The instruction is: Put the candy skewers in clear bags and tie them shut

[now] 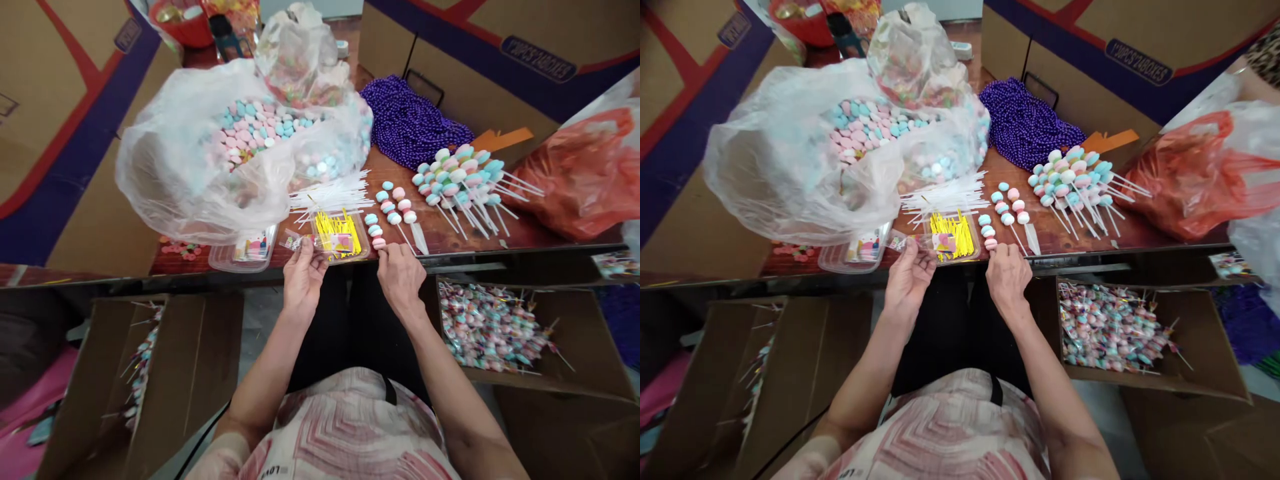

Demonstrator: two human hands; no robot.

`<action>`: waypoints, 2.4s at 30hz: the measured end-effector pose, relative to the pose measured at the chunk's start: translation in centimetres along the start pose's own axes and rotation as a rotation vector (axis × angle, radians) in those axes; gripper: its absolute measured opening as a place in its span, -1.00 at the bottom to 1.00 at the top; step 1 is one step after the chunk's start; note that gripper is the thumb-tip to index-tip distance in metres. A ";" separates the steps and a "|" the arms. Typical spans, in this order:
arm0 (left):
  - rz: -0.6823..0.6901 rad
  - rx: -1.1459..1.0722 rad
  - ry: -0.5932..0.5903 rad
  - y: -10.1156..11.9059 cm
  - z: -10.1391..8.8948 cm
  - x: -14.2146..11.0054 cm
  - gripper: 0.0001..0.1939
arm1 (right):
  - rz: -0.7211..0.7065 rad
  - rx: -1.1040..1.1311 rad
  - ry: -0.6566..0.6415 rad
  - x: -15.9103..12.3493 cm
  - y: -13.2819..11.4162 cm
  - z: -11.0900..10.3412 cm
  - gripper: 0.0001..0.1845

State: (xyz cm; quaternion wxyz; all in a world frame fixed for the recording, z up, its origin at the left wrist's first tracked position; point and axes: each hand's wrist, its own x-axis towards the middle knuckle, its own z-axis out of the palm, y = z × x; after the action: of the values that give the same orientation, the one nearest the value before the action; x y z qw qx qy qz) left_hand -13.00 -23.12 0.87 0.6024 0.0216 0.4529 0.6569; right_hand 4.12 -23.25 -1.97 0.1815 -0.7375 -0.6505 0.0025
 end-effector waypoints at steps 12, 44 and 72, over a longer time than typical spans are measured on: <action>-0.126 -0.029 0.049 1.2 0.2 0.9 -0.82 | -0.037 0.711 0.249 -1.5 1.8 -2.8 -0.82; 0.247 0.247 -0.176 1.0 -0.8 0.9 -0.58 | -0.261 0.826 0.008 -3.7 2.4 -4.9 -0.89; 0.103 0.160 -0.393 -1.6 -0.2 -1.1 -0.57 | -0.050 0.920 -0.179 -5.5 -1.0 -4.0 -0.78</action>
State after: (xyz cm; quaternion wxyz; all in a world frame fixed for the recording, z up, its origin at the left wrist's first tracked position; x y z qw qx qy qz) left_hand -11.59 -24.37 0.38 0.6411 0.2200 0.3757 0.6320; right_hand 3.27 -29.55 0.77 0.4330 -0.5613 -0.6125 0.3498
